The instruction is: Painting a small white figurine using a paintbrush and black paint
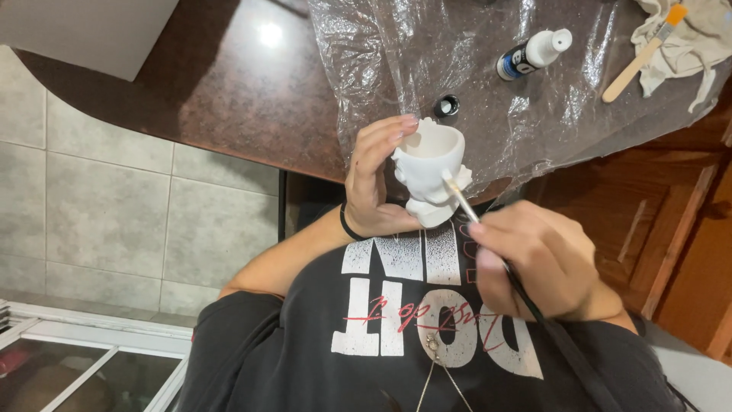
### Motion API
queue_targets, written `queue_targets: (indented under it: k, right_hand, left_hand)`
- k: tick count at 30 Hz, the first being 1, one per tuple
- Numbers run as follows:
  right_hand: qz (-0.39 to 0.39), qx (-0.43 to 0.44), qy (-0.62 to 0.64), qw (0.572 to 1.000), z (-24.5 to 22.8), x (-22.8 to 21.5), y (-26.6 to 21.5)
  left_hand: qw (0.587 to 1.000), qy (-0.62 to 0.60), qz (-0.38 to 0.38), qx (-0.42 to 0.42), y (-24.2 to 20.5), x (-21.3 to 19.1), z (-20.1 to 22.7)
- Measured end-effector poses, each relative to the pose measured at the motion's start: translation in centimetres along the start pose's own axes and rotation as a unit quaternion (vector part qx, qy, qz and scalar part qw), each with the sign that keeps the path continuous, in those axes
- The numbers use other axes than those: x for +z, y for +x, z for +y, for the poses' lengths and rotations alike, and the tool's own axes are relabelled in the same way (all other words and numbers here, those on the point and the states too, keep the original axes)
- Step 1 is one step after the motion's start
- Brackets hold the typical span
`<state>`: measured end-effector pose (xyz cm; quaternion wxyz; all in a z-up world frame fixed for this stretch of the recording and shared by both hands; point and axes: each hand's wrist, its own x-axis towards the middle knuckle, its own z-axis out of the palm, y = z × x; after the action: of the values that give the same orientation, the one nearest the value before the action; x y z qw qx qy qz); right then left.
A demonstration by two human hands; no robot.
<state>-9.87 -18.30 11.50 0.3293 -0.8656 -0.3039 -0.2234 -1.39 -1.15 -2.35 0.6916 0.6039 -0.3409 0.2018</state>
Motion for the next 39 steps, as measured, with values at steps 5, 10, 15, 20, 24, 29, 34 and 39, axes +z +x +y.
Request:
queue_targets:
  k: [5,10,15,20,24,29,34,39]
  right_hand:
    - [0.029,0.149,0.072,0.986,-0.3,-1.2,-4.0]
    - [0.307,0.095,0.077,0.944,3.6,0.0,-4.3]
    - [0.379,0.152,-0.012,0.913,3.0,1.2,-0.9]
    - [0.418,0.144,0.016,0.897,3.5,3.4,1.2]
    - [0.418,0.126,0.014,0.900,3.6,4.0,3.0]
    - [0.381,0.112,0.068,0.915,4.3,3.2,4.1]
    - [0.336,0.150,0.100,0.924,3.6,1.4,8.0]
    - [0.316,0.132,0.101,0.934,5.4,-0.9,8.0]
  left_hand:
    - [0.999,-0.010,0.019,-0.030,0.4,0.0,0.4]
    - [0.979,-0.168,0.033,-0.107,0.3,-0.6,1.1]
    - [0.971,-0.199,0.016,-0.131,2.1,-2.5,1.4]
    - [0.995,-0.077,-0.048,-0.036,5.0,-4.2,0.8]
    - [0.995,-0.069,-0.061,-0.024,7.0,-5.5,0.6]
    - [0.991,-0.079,-0.103,-0.030,9.7,-6.7,0.5]
    - [0.982,-0.141,-0.108,-0.070,10.6,-6.1,0.2]
    - [0.982,-0.137,-0.104,-0.075,12.4,-4.9,0.9]
